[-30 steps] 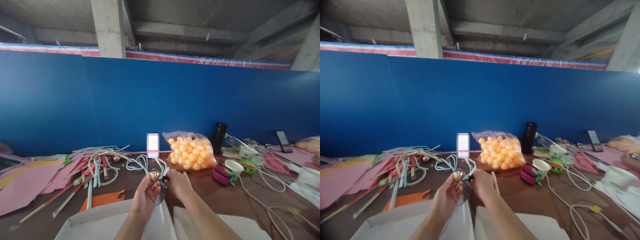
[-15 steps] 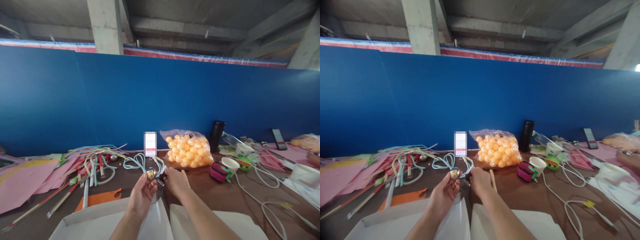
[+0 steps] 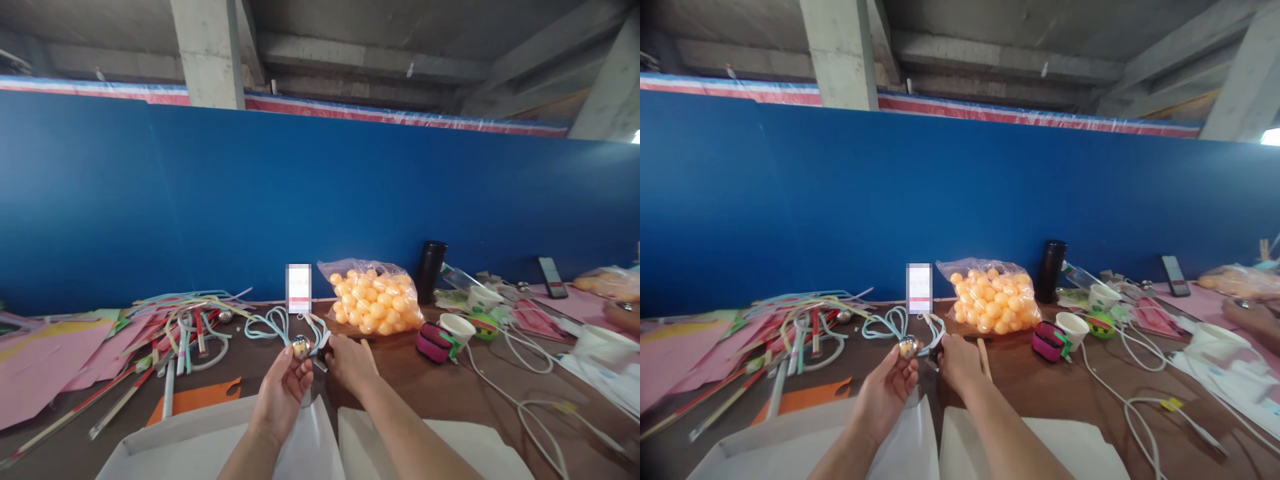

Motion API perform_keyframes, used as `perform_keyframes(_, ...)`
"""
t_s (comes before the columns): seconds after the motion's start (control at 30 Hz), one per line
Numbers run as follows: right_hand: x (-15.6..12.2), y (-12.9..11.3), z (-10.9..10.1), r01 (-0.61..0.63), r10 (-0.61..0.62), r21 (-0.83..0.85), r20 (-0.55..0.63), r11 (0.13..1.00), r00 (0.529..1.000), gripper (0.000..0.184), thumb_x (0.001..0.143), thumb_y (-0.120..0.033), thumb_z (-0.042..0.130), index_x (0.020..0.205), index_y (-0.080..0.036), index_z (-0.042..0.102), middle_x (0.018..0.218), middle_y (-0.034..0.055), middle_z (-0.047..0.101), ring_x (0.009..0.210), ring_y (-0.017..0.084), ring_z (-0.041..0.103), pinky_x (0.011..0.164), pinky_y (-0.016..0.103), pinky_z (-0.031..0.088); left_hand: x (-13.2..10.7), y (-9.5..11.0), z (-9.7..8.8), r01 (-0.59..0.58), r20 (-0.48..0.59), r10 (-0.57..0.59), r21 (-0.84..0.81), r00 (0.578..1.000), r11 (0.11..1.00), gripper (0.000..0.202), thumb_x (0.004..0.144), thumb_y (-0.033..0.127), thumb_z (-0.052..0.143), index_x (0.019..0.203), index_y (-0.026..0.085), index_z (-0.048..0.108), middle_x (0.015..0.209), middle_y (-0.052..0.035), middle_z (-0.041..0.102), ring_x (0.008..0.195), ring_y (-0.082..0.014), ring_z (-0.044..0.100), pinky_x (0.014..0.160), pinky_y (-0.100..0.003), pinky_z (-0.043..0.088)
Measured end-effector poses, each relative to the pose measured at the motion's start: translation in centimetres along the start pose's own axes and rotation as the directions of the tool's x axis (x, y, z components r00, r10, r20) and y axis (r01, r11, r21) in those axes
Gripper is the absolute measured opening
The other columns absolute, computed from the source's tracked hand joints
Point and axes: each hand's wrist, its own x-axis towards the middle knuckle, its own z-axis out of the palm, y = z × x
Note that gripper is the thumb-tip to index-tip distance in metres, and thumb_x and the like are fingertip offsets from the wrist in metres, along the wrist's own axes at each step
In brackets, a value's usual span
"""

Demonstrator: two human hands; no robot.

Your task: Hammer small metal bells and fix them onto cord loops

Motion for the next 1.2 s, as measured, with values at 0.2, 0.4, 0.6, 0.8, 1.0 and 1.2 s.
perform_keyframes(0.2, 0.2, 0.0, 0.7, 0.02, -0.02, 0.017, 0.002, 1.0, 1.0, 0.02, 0.084, -0.029, 0.047, 0.094, -0.021, 0.063, 0.098, 0.0077, 0.065, 0.086, 0.021, 0.064, 0.068, 0.027, 0.039, 0.0, 0.0, 0.0, 0.002, 0.001, -0.002, 0.01, 1.0, 1.0, 0.016, 0.079, 0.024, 0.06, 0.088, 0.011, 0.063, 0.091, -0.0112, 0.066, 0.066, -0.0118, 0.06, 0.056, -0.023, 0.053)
perform_keyframes(0.4, 0.5, 0.2, 1.0, 0.029, -0.029, 0.04, -0.008, 0.999, 1.0, 0.019, 0.083, -0.026, 0.048, 0.093, -0.02, 0.062, 0.096, 0.007, 0.065, 0.087, 0.02, 0.064, 0.068, 0.026, 0.04, -0.2, 0.2, 0.5, 0.014, -0.005, -0.014, 0.008, 1.0, 1.0, 0.015, 0.08, 0.022, 0.059, 0.088, 0.01, 0.064, 0.09, -0.0107, 0.066, 0.065, -0.0115, 0.06, 0.055, -0.022, 0.053)
perform_keyframes(0.6, 0.5, 0.2, 1.0, 0.03, -0.029, 0.06, -0.011, 0.998, 1.0, 0.021, 0.084, -0.03, 0.047, 0.093, -0.021, 0.063, 0.096, 0.0068, 0.065, 0.086, 0.021, 0.064, 0.068, 0.026, 0.04, -0.1, 0.1, 0.4, 0.009, 0.001, -0.009, 0.018, 1.0, 1.0, 0.015, 0.079, 0.023, 0.06, 0.088, 0.011, 0.063, 0.088, -0.0104, 0.066, 0.065, -0.0117, 0.06, 0.056, -0.022, 0.053)
perform_keyframes(0.8, 0.6, 0.2, 1.2, 0.014, -0.014, 0.073, -0.004, 0.997, 1.0, 0.019, 0.082, -0.027, 0.05, 0.093, -0.02, 0.064, 0.096, 0.0081, 0.064, 0.087, 0.02, 0.063, 0.071, 0.027, 0.04, -0.1, 0.0, 0.3, 0.014, 0.001, -0.014, 0.017, 1.0, 1.0, 0.016, 0.079, 0.024, 0.059, 0.089, 0.011, 0.063, 0.089, -0.01, 0.066, 0.065, -0.0112, 0.06, 0.055, -0.022, 0.052)
perform_keyframes(1.0, 0.5, 0.4, 1.4, 0.02, -0.014, 0.131, -0.042, 0.991, 0.999, 0.017, 0.084, -0.025, 0.048, 0.091, -0.02, 0.062, 0.099, 0.0063, 0.063, 0.089, 0.019, 0.061, 0.073, 0.026, 0.038, -0.2, 0.2, 0.4, 0.022, -0.002, -0.022, 0.012, 1.0, 1.0, 0.015, 0.08, 0.023, 0.059, 0.088, 0.011, 0.063, 0.092, -0.0112, 0.066, 0.065, -0.0116, 0.059, 0.055, -0.022, 0.052)
perform_keyframes(1.2, 0.4, 0.5, 1.1, -0.017, 0.034, 0.265, -0.057, 0.964, 0.998, 0.017, 0.084, -0.026, 0.048, 0.089, -0.02, 0.063, 0.097, 0.005, 0.064, 0.09, 0.018, 0.06, 0.074, 0.025, 0.037, -0.2, 0.2, 0.5, 0.014, 0.007, -0.014, 0.014, 1.0, 1.0, 0.016, 0.08, 0.023, 0.059, 0.09, 0.011, 0.062, 0.095, -0.012, 0.065, 0.066, -0.0114, 0.059, 0.056, -0.023, 0.052)
